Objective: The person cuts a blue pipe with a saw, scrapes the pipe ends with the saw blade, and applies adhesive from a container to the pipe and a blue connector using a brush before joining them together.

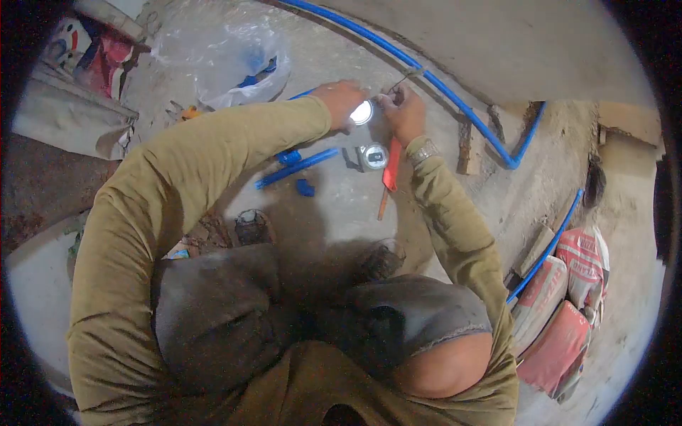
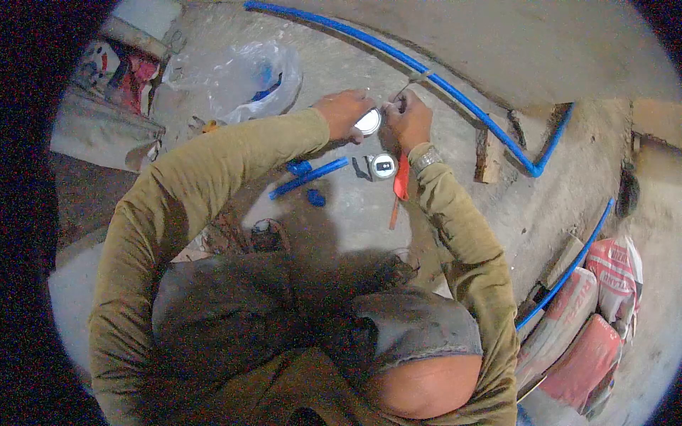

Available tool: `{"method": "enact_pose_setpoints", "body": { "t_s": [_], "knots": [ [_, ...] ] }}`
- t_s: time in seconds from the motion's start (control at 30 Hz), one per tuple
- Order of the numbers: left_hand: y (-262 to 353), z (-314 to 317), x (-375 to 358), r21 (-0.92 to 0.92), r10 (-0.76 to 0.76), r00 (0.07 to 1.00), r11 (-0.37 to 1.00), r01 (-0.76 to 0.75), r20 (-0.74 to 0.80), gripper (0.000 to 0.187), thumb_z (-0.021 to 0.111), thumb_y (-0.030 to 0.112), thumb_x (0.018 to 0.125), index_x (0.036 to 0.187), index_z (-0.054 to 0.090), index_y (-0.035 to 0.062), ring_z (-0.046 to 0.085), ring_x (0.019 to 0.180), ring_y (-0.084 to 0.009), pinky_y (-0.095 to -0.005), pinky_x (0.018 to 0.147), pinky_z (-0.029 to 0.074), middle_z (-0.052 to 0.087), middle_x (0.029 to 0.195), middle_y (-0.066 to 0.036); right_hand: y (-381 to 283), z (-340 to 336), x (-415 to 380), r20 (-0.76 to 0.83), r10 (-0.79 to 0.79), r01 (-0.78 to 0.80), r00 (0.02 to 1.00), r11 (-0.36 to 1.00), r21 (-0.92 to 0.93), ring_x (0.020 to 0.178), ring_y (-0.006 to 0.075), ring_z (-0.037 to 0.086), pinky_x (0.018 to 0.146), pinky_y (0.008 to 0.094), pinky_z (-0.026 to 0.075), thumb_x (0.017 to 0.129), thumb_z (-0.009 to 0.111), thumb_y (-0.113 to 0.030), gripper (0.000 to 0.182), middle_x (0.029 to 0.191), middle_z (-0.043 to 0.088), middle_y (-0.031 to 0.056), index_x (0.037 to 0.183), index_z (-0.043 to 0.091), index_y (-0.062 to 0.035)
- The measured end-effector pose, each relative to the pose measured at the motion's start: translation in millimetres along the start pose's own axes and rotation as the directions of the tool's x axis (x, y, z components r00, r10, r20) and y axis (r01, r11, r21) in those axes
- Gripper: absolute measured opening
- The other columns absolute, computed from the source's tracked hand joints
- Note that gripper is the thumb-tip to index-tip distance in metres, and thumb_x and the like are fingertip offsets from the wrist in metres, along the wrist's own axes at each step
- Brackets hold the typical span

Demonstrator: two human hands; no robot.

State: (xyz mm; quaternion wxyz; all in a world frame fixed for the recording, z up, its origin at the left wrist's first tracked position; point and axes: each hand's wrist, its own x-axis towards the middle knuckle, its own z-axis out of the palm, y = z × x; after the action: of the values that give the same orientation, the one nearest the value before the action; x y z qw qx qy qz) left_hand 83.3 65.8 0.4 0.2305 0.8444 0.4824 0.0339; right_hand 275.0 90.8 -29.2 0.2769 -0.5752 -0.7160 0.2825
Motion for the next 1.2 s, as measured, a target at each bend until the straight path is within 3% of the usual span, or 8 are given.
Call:
{"method": "enact_pose_setpoints", "body": {
  "t_s": [0.13,0.27,0.47,0.67,0.8,0.9,1.0,1.2],
  "knots": [
    [1.5,0.5,2.5,0.018,-0.043,0.998,0.999,0.042,0.043,0.068,0.084,0.023,0.067,0.126,0.052,0.0079,0.055,0.116,-0.0388,-0.0464,0.096,0.048,0.056,0.119,-0.021,-13.1,2.3,-6.7,0.003,-0.032,0.032,0.999,0.996,-0.083,0.071,0.0287,0.069,0.067,0.038,0.053,0.077,0.076,-0.019,0.022,0.077,0.07,0.0156,0.09,0.067,-0.0029],
    [-0.6,6.4,6.3,0.047,-0.032,0.999,0.998,0.031,0.014,0.068,0.084,0.023,0.067,0.125,0.053,0.0083,0.056,0.114,-0.0383,-0.0461,0.094,0.049,0.056,0.117,-0.019,24.1,9.1,3.7,0.054,0.195,-0.201,0.979,0.967,0.153,0.07,0.0225,0.071,0.064,0.0351,0.054,0.078,0.076,-0.014,0.019,0.077,0.071,0.0127,0.088,0.067,-0.0002],
    [3.1,0.5,3.8,0.082,0.004,0.999,0.997,-0.007,0.034,0.07,0.085,0.023,0.067,0.126,0.051,0.0082,0.057,0.113,-0.0392,-0.0468,0.093,0.05,0.056,0.119,-0.02,24.1,13.3,5.6,0.254,0.394,-0.448,0.883,0.553,0.702,0.068,0.0221,0.071,0.056,0.0301,0.058,0.084,0.066,0.002,0.009,0.078,0.069,0.0174,0.088,0.06,0.0061],
    [3.5,2.3,14.1,0.071,0.002,0.999,0.997,-0.004,0.037,0.072,0.085,0.02,0.066,0.128,0.05,0.0088,0.059,0.109,-0.0403,-0.0473,0.092,0.051,0.055,0.122,-0.021,3.1,-2.4,2.5,0.246,0.377,-0.449,0.893,0.72,0.529,0.065,0.0237,0.07,0.056,0.0319,0.06,0.085,0.062,0.005,0.008,0.079,0.068,0.0179,0.091,0.057,0.0059],
    [10.6,7.6,4.1,0.133,0.014,0.999,0.991,-0.021,0.05,0.065,0.078,0.016,0.074,0.133,0.05,0.0149,0.061,0.107,-0.0412,-0.0479,0.09,0.051,0.051,0.128,-0.022,33.6,16.7,6.3,0.312,0.415,-0.512,0.855,0.579,0.634,0.066,0.0249,0.07,0.056,0.0356,0.057,0.083,0.065,0.0,0.008,0.076,0.068,0.0157,0.088,0.058,0.0028],
    [10.4,9.5,-2.3,0.146,0.026,0.996,0.988,-0.039,0.088,0.058,0.071,0.014,0.081,0.134,0.05,0.0205,0.061,0.107,-0.0422,-0.0484,0.088,0.051,0.048,0.132,-0.023,49.8,29.6,2.1,0.022,0.191,-0.19,0.981,0.948,0.256,0.069,0.033,0.069,0.064,0.0421,0.054,0.081,0.068,-0.008,0.017,0.077,0.068,0.0189,0.091,0.058,0.0005],
    [5.7,2.1,-4.8,0.082,0.022,0.999,0.996,-0.026,0.045,0.057,0.073,0.02,0.08,0.133,0.05,0.0174,0.061,0.105,-0.0425,-0.0487,0.087,0.052,0.049,0.128,-0.022,-1.8,8.2,-14.2,-0.106,0.0,-0.002,0.994,1.0,-0.017,0.075,0.0408,0.066,0.071,0.0451,0.051,0.079,0.07,-0.016,0.023,0.078,0.066,0.0224,0.093,0.058,-0.0014],
    [-4.1,19.7,-2.4,0.047,0.01,0.996,0.999,-0.005,-0.094,0.06,0.075,0.034,0.077,0.127,0.052,0.0095,0.062,0.1,-0.0434,-0.0503,0.086,0.052,0.049,0.122,-0.024,-19.1,8.9,-31.4,-0.09,0.15,-0.155,0.985,0.986,-0.053,0.074,0.0397,0.067,0.07,0.0447,0.052,0.082,0.069,-0.013,0.018,0.078,0.067,0.0221,0.09,0.059,-0.0002]
  ]
}}
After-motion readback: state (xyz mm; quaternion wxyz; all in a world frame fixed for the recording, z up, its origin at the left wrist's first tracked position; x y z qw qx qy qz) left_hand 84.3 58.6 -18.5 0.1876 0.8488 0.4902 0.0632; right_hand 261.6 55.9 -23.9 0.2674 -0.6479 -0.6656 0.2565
